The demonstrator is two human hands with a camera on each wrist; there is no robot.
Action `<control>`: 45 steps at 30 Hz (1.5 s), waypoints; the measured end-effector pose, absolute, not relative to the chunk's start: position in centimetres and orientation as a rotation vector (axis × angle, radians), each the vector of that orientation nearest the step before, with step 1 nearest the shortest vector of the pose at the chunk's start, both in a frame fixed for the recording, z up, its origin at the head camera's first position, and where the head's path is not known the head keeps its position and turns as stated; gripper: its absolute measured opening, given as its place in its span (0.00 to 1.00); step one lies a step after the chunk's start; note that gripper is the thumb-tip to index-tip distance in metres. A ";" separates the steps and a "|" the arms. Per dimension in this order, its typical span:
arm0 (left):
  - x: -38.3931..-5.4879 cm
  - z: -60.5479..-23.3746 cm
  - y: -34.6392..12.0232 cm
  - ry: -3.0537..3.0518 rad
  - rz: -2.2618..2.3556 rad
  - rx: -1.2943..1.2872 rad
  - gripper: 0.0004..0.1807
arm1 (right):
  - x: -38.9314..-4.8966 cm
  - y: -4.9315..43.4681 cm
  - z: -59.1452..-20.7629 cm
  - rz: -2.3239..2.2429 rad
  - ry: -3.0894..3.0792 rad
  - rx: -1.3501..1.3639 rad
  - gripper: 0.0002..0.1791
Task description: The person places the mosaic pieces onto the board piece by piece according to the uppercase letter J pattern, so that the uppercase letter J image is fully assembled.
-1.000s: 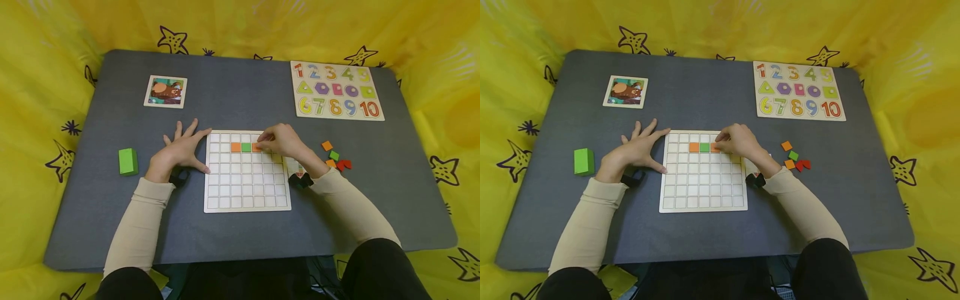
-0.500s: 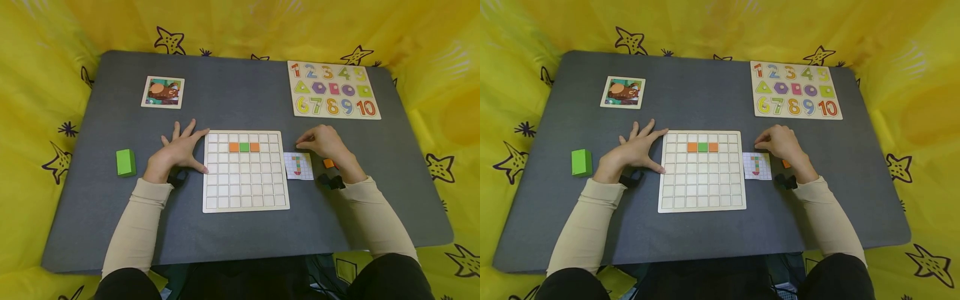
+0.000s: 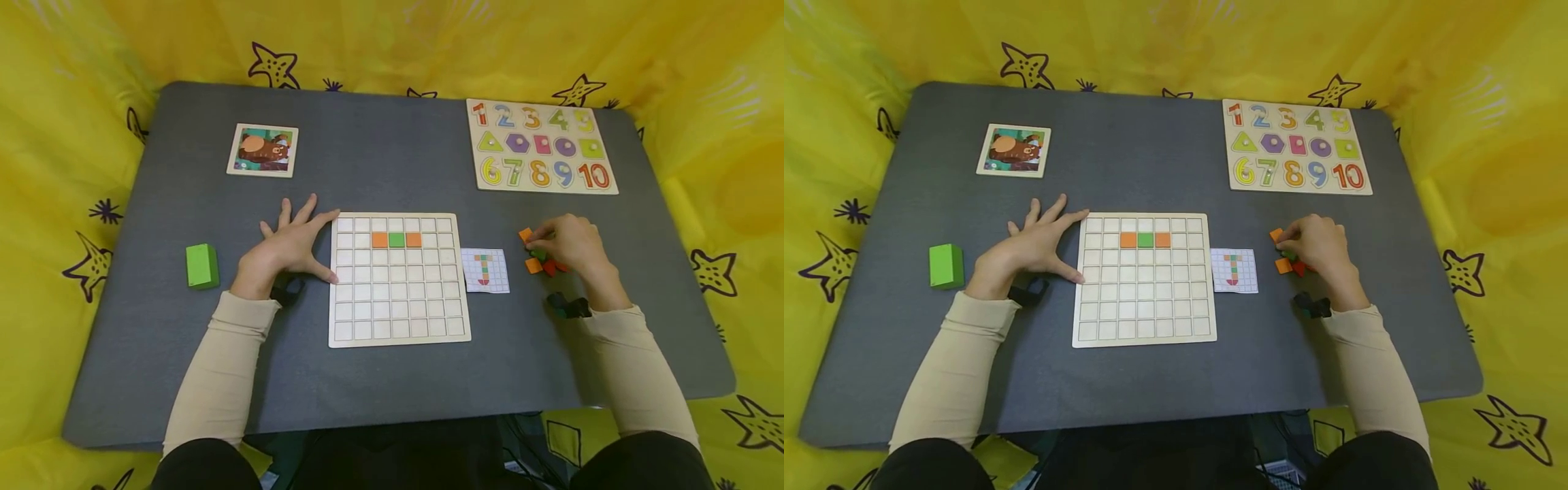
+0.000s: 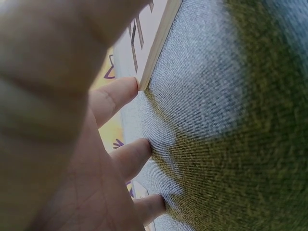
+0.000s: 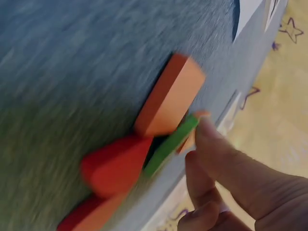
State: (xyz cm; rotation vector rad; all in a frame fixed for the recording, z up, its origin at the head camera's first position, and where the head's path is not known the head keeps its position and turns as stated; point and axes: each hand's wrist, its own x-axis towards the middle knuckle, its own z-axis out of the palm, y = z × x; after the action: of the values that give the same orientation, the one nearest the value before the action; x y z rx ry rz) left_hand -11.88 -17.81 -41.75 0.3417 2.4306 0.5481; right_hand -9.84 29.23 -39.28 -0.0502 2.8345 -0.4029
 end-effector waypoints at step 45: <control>-11.7 -41.9 -17.9 2.442 0.572 0.343 0.69 | -11.6 25.2 -38.2 -0.696 2.838 -0.171 0.16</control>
State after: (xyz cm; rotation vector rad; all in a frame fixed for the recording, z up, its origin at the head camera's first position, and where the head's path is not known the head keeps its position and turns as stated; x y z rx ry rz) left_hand -11.73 -17.92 -41.86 0.3430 2.4423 0.5716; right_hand -11.58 25.23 -38.17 -0.1712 2.8376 -0.6962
